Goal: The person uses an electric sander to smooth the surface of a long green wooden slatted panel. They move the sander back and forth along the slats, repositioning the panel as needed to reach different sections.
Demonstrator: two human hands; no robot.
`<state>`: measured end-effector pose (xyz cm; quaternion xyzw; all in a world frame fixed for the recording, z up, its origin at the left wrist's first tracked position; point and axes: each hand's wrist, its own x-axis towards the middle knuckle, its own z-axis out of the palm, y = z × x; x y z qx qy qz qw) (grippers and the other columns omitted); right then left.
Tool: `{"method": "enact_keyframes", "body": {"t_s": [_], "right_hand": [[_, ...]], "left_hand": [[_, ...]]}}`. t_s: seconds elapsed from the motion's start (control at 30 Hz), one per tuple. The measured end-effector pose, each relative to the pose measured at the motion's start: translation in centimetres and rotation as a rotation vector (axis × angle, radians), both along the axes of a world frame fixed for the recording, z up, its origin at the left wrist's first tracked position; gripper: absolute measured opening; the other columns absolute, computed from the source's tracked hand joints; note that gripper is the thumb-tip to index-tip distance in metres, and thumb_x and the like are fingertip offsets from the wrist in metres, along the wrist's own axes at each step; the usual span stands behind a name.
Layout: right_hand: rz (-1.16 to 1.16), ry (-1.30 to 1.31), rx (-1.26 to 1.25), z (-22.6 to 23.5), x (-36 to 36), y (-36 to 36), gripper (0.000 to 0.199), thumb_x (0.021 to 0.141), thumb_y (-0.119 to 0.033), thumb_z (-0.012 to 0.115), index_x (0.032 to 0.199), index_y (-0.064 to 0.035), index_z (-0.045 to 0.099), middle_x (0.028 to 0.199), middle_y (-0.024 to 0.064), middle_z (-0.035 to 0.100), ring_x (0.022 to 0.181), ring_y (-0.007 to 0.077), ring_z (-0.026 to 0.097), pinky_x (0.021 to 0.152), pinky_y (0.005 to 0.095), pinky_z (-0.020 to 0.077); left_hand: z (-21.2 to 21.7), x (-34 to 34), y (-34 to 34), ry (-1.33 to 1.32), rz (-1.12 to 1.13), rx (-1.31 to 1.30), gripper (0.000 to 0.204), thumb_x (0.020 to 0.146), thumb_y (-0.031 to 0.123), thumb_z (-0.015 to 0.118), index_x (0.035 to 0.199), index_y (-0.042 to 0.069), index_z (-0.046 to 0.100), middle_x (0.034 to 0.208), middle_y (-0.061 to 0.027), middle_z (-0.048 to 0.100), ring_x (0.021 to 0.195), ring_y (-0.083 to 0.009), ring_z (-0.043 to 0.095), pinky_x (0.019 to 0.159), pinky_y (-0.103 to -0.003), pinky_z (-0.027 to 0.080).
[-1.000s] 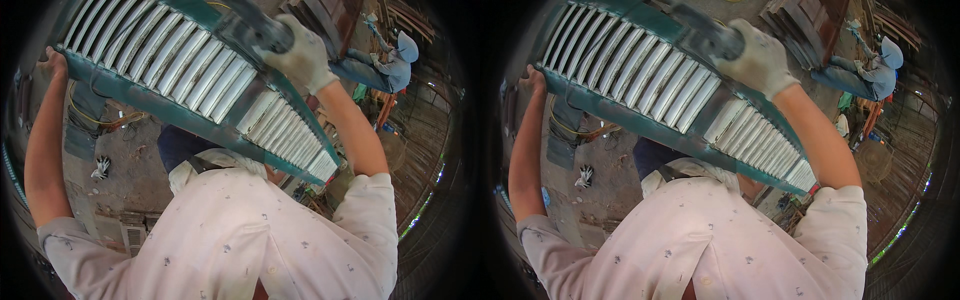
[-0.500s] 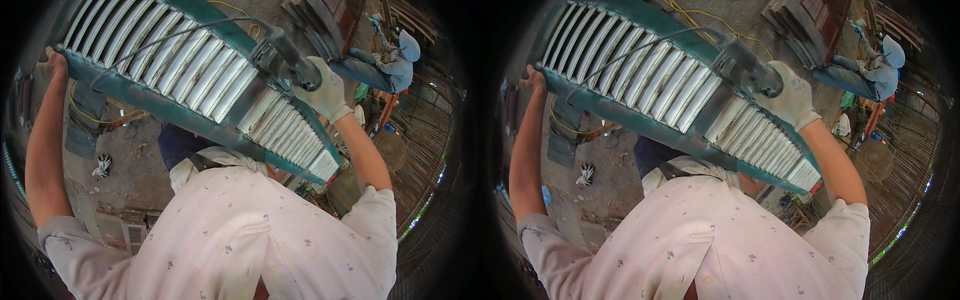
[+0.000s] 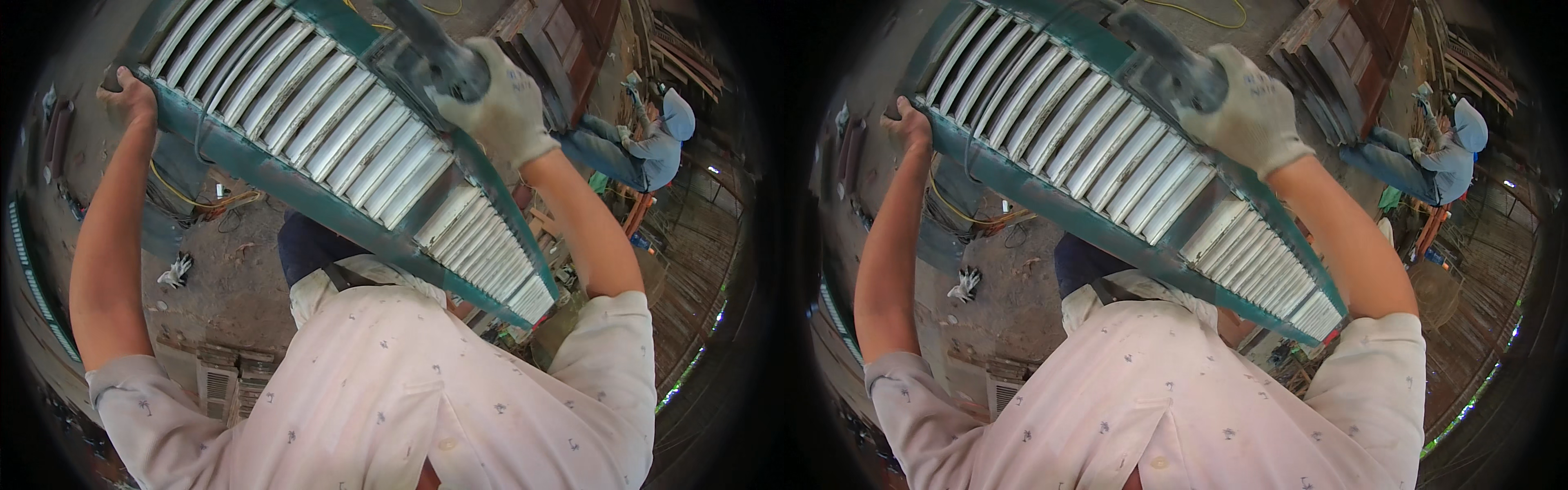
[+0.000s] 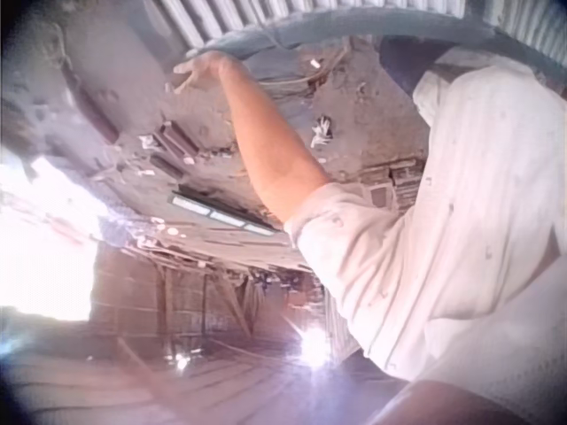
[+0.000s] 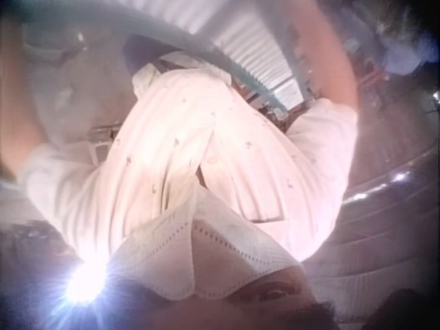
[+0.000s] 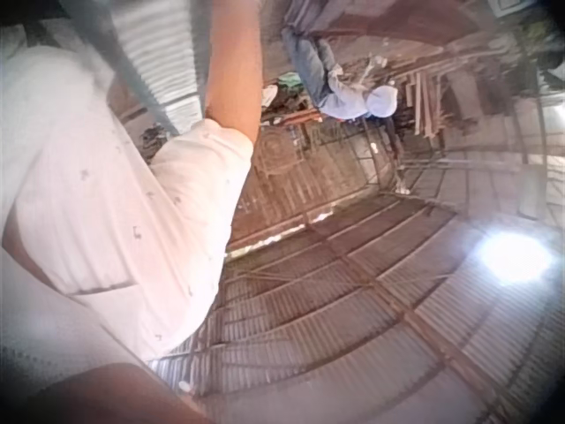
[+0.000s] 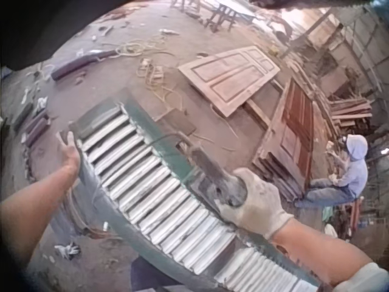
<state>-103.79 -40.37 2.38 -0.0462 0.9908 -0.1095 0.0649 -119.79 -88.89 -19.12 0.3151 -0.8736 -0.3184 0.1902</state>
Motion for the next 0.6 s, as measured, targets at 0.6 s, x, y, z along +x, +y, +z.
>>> {"method": "enact_keyframes", "body": {"t_s": [0.6], "right_hand": [[0.151,0.04,0.018,1.3,-27.3,-19.2,0.062,0.076,-0.047,0.076,0.123,-0.0062,0.067,0.116,0.0259,0.078,0.111,0.0436,0.075,0.098,0.0502,0.0587]], "left_hand": [[0.0,1.0,0.8,0.013,-0.026,0.08,0.071,0.108,0.045,0.054,0.158,-0.004,0.038,0.15,-0.031,0.053,0.141,-0.0483,0.053,0.118,-0.053,0.044]]}}
